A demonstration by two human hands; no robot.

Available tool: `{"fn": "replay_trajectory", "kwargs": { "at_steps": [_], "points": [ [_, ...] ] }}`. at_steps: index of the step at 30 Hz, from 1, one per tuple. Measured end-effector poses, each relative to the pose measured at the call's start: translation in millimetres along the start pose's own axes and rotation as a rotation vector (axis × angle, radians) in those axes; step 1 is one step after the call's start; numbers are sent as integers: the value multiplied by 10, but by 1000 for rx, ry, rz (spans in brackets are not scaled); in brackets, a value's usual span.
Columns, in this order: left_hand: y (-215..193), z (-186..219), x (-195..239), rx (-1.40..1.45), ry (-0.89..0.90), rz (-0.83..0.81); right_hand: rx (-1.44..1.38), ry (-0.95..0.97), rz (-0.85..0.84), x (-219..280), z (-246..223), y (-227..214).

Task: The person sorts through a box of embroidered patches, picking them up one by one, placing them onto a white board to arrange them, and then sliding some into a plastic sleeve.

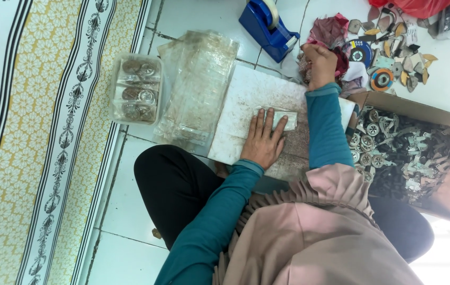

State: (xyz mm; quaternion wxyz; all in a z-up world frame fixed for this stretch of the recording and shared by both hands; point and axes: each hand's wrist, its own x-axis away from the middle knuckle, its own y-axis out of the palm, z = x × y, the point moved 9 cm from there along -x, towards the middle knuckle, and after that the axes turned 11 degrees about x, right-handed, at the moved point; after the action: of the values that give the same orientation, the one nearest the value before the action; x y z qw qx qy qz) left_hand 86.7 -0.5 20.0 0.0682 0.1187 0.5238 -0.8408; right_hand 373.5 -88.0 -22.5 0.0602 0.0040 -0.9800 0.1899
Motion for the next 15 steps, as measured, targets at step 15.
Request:
{"fn": "replay_trajectory", "kwargs": {
  "at_steps": [15],
  "points": [
    [-143,26,12,-35,-2,267,56,45,-100,2061,-230,-132]
  ]
}}
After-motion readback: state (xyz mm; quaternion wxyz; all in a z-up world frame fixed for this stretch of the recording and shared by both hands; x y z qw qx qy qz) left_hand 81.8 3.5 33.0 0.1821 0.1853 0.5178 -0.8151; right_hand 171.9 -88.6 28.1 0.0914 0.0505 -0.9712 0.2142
